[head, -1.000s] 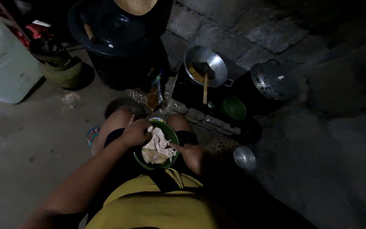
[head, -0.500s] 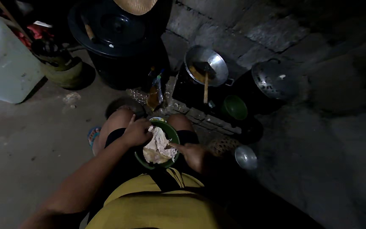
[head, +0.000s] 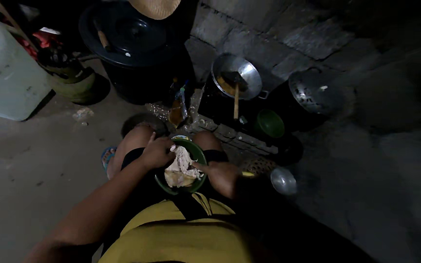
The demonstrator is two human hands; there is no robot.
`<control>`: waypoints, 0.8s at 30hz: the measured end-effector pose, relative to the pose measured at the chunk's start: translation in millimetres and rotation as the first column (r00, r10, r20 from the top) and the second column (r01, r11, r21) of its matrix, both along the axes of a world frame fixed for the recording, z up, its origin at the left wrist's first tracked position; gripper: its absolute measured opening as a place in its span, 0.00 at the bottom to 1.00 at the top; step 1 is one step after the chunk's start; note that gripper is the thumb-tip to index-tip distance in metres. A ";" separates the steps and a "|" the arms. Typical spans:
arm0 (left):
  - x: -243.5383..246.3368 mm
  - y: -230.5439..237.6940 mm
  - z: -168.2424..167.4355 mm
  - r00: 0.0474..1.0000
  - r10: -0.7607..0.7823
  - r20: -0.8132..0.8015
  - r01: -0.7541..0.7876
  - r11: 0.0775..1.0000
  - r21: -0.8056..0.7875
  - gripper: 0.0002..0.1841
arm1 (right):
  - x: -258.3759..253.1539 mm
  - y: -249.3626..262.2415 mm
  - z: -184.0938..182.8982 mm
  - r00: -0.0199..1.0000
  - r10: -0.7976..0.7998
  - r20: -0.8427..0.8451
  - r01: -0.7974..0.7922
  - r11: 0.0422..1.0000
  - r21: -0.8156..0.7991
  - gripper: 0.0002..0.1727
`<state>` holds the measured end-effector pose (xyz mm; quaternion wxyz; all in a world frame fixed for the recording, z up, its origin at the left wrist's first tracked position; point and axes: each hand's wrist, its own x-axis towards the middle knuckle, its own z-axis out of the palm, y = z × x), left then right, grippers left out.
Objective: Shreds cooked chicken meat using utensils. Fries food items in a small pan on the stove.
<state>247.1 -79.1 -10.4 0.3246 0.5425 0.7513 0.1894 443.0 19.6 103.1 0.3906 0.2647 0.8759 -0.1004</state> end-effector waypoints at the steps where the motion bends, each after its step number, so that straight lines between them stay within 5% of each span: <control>1: -0.6 -0.7 -0.8 1.000 0.001 0.003 -0.001 1.000 0.010 0.18 | -5.1 5.1 2.6 0.999 0.007 -0.048 -0.006 1.000 0.015 0.38; 6: 2.4 -2.5 -11.3 1.000 -0.006 -0.012 0.007 0.998 0.066 0.17 | -16.7 5.1 -26.1 0.972 0.004 -0.236 0.027 0.991 0.128 0.37; 13: 0.0 0.8 -0.9 1.000 -0.017 -0.009 0.017 1.000 0.006 0.18 | 7.4 3.5 -5.6 0.998 0.000 0.056 0.000 1.000 -0.005 0.41; 20: 2.5 -2.9 -9.5 1.000 -0.004 -0.012 0.005 0.998 0.060 0.17 | -16.0 5.0 -23.9 0.975 -0.009 -0.222 0.032 0.994 0.100 0.35; 24: 2.1 -2.8 -7.4 1.000 -0.011 -0.026 0.011 0.999 0.030 0.17 | 7.3 -5.1 -22.8 1.000 -0.027 -0.004 0.027 1.000 -0.002 0.40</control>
